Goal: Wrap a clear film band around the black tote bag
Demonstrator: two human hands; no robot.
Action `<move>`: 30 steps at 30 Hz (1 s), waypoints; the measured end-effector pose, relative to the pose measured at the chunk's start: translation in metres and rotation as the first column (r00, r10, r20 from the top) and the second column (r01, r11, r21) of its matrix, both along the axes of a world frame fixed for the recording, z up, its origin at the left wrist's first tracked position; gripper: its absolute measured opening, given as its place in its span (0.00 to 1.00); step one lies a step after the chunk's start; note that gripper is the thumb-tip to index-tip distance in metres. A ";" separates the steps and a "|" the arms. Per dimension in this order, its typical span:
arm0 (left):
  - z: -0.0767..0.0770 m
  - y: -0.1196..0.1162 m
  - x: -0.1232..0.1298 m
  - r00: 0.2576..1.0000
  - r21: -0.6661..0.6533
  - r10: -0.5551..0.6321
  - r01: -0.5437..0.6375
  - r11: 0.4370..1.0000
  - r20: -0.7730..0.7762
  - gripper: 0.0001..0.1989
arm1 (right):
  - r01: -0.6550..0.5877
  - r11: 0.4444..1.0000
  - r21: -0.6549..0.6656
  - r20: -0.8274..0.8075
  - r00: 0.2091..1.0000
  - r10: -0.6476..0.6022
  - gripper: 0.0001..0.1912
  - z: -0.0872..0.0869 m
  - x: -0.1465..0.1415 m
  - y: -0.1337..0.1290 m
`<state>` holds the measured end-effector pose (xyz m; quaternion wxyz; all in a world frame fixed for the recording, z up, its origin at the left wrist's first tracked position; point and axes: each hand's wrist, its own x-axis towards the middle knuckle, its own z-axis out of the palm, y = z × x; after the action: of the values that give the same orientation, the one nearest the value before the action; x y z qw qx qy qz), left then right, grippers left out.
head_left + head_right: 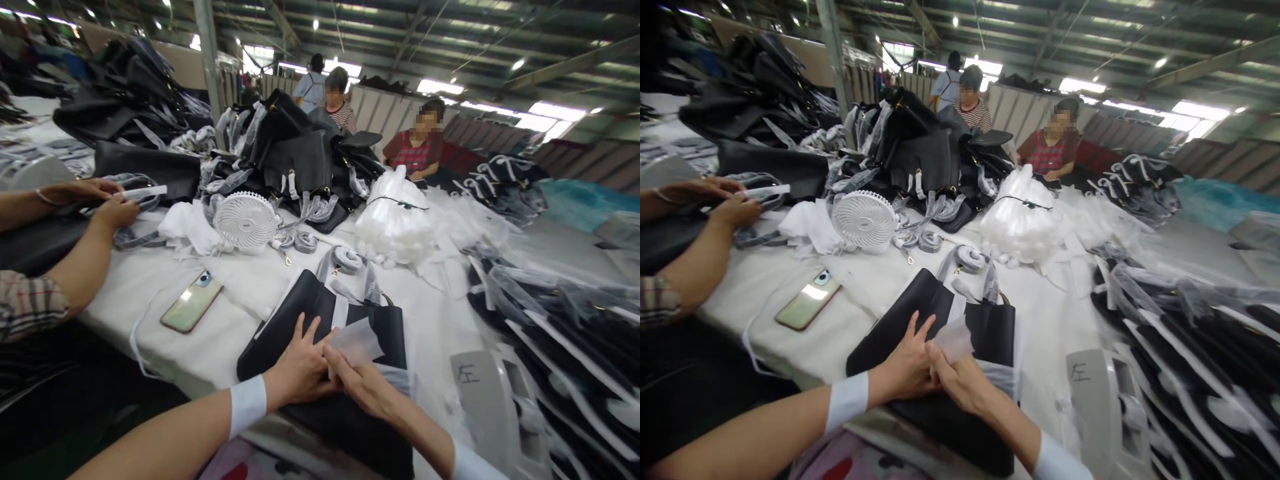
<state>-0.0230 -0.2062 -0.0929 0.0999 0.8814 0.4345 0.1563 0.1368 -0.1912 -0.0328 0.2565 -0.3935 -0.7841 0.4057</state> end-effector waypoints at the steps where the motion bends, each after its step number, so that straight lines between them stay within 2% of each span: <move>1: 0.000 0.000 0.000 1.000 -0.007 0.000 0.000 1.000 0.015 0.28 | 0.017 0.996 -0.087 -0.036 0.999 -0.020 0.29 -0.014 -0.003 0.004; 4: 0.002 0.002 0.000 0.999 -0.043 0.012 -0.010 0.999 0.043 0.30 | 0.034 0.991 -0.132 -0.045 0.998 -0.041 0.32 -0.049 0.000 0.008; 6: 0.005 0.004 0.000 0.998 -0.076 0.026 -0.022 0.997 0.055 0.34 | 0.070 0.989 -0.130 -0.043 0.996 -0.076 0.32 -0.062 0.006 0.007; 8: 0.009 0.006 -0.003 0.997 -0.112 0.022 -0.014 0.994 0.070 0.38 | 0.102 0.986 -0.133 -0.042 0.993 -0.108 0.31 -0.067 0.008 0.007; 10: 0.013 0.006 -0.008 0.994 -0.143 0.006 0.010 0.990 0.108 0.38 | 0.132 0.982 -0.132 -0.038 0.990 -0.138 0.31 -0.068 0.007 0.009; 12: 0.018 0.003 -0.014 0.980 -0.175 0.041 -0.006 0.985 0.195 0.37 | 0.156 0.981 -0.118 -0.030 0.987 -0.161 0.31 -0.068 0.003 0.012; 14: 0.022 -0.005 -0.019 0.935 -0.249 0.191 -0.117 0.961 0.298 0.37 | 0.167 0.982 -0.087 -0.020 0.985 -0.170 0.30 -0.068 -0.002 0.016; 17: 0.026 -0.019 -0.018 0.801 -0.446 0.476 -0.298 0.844 0.365 0.41 | 0.158 0.987 -0.037 0.002 0.987 -0.158 0.28 -0.068 -0.006 0.020; 19: 0.027 -0.023 -0.013 0.728 -0.540 0.573 -0.330 0.774 0.376 0.47 | 0.135 0.991 -0.014 0.023 0.991 -0.134 0.25 -0.067 -0.007 0.020; 24: 0.038 -0.017 0.005 0.627 -0.615 0.653 -0.329 0.717 0.426 0.56 | 0.003 0.997 0.081 0.004 1.000 -0.003 0.10 -0.059 -0.003 0.016; 27: 0.043 -0.012 0.013 0.610 -0.614 0.644 -0.304 0.728 0.461 0.58 | -0.031 0.983 0.179 -0.042 0.998 0.039 0.07 -0.058 0.000 0.015; 30: 0.038 -0.007 0.016 0.599 -0.571 0.632 -0.326 0.754 0.492 0.54 | -0.017 0.973 0.230 -0.080 0.996 0.036 0.09 -0.059 0.002 0.015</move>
<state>-0.0069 -0.2133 -0.0546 0.3876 0.5678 0.6190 0.3797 0.1392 -0.1767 -0.0917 0.3275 -0.3335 -0.8193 0.3320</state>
